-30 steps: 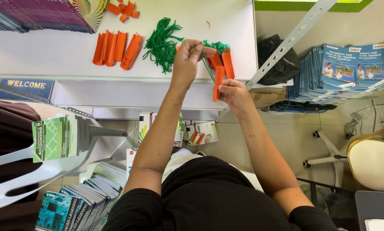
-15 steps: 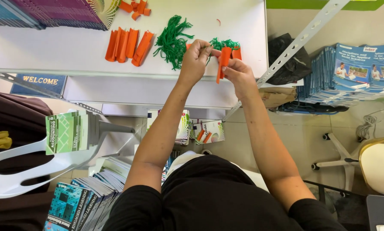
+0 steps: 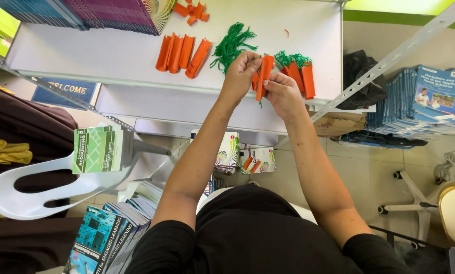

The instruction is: The person ties green string around the top of orange paper rolls to create decorative craft carrots. They pick up a roll, wrap the string, and tie a knot before placing the finished item on a shelf.

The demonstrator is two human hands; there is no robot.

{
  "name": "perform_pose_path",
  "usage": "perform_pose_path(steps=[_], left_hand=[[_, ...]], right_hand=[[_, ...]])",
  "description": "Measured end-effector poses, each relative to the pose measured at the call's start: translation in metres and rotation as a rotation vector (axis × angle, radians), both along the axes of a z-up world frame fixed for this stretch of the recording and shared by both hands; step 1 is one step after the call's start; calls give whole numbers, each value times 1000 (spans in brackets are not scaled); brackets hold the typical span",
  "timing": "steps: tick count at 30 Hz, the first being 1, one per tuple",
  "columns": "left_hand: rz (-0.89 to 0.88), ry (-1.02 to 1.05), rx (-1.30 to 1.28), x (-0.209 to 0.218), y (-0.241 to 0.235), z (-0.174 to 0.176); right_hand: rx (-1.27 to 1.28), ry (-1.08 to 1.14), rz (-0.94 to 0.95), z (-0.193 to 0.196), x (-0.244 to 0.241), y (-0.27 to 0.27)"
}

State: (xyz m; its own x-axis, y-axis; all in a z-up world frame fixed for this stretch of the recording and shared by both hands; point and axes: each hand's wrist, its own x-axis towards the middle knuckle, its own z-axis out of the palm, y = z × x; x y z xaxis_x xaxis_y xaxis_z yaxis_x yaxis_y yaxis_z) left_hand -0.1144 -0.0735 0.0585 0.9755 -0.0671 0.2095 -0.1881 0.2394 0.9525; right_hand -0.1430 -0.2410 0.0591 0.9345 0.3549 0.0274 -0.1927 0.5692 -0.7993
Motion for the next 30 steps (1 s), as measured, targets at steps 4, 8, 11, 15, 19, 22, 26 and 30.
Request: perform_pose_path(steps=[4, 8, 11, 15, 19, 22, 26, 30], left_hand=[[-75, 75, -67, -13, 7, 19], [-164, 222, -184, -30, 14, 33], [-207, 300, -296, -24, 21, 3], [-226, 423, -500, -23, 26, -19], [-173, 557, -580, -34, 20, -27], [34, 671, -611, -43, 5, -58], [253, 583, -417, -66, -13, -78], [39, 521, -209, -71, -16, -34]], right_hand=[[6, 21, -25, 8, -5, 5], [9, 31, -35, -4, -7, 10], [12, 53, -28, 5, -18, 18], [0, 142, -53, 4, -22, 21], [11, 186, -76, -7, -20, 20], [12, 195, -75, -14, -15, 18], [-66, 227, -111, -20, -9, 17], [-98, 261, -94, -27, -4, 12]])
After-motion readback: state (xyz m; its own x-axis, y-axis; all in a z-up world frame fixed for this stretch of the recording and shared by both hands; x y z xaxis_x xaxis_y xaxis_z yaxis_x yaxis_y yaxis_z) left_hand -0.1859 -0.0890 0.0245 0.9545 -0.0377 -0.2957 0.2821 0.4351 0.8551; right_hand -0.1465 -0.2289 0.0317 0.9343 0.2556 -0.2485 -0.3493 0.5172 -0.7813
